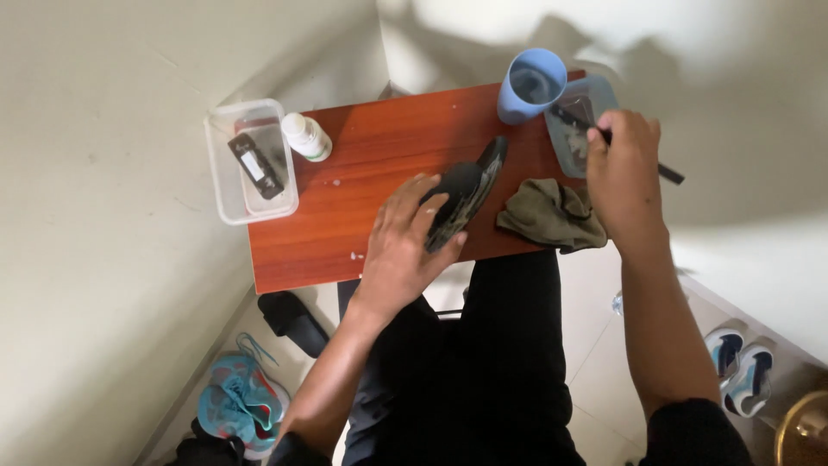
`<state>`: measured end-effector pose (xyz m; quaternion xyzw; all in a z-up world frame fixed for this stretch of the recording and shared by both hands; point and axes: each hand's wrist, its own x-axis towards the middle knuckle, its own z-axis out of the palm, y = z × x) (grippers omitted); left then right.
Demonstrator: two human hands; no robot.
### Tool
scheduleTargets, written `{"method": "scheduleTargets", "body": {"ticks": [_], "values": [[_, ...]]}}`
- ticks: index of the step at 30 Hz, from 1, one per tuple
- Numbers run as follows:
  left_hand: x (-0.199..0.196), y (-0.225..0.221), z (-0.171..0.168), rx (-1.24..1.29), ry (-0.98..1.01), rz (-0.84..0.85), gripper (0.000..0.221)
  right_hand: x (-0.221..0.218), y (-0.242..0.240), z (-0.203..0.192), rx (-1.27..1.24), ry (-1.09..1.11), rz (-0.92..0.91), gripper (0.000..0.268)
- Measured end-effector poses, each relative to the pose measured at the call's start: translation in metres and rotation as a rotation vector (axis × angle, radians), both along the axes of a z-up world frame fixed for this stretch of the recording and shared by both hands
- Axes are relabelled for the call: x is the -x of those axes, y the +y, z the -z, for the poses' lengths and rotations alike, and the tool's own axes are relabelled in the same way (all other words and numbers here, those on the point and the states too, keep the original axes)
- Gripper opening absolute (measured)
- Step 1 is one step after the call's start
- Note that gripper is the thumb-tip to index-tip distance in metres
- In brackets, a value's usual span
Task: The person is cleaning and applying a finish to the edges of a black sandal using a liquid solution and a cloth.
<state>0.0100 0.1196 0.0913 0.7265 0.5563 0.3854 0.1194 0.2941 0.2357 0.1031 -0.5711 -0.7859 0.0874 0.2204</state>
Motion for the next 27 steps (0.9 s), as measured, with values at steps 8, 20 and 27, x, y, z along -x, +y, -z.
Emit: {"method": "scheduleTargets", "body": {"ticks": [8, 20, 27], "values": [[-0.029, 0.059, -0.024, -0.035, 0.101, 0.171, 0.038, 0.028, 0.104, 0.041, -0.184, -0.467, -0.094, 0.014], [-0.063, 0.05, -0.032, -0.067, 0.248, 0.22, 0.036, 0.032, 0.067, 0.007, -0.394, -0.455, -0.273, 0.018], [-0.111, 0.021, 0.002, -0.185, 0.272, 0.236, 0.047, -0.021, -0.019, 0.04, -0.312, -0.438, -0.028, 0.013]]}}
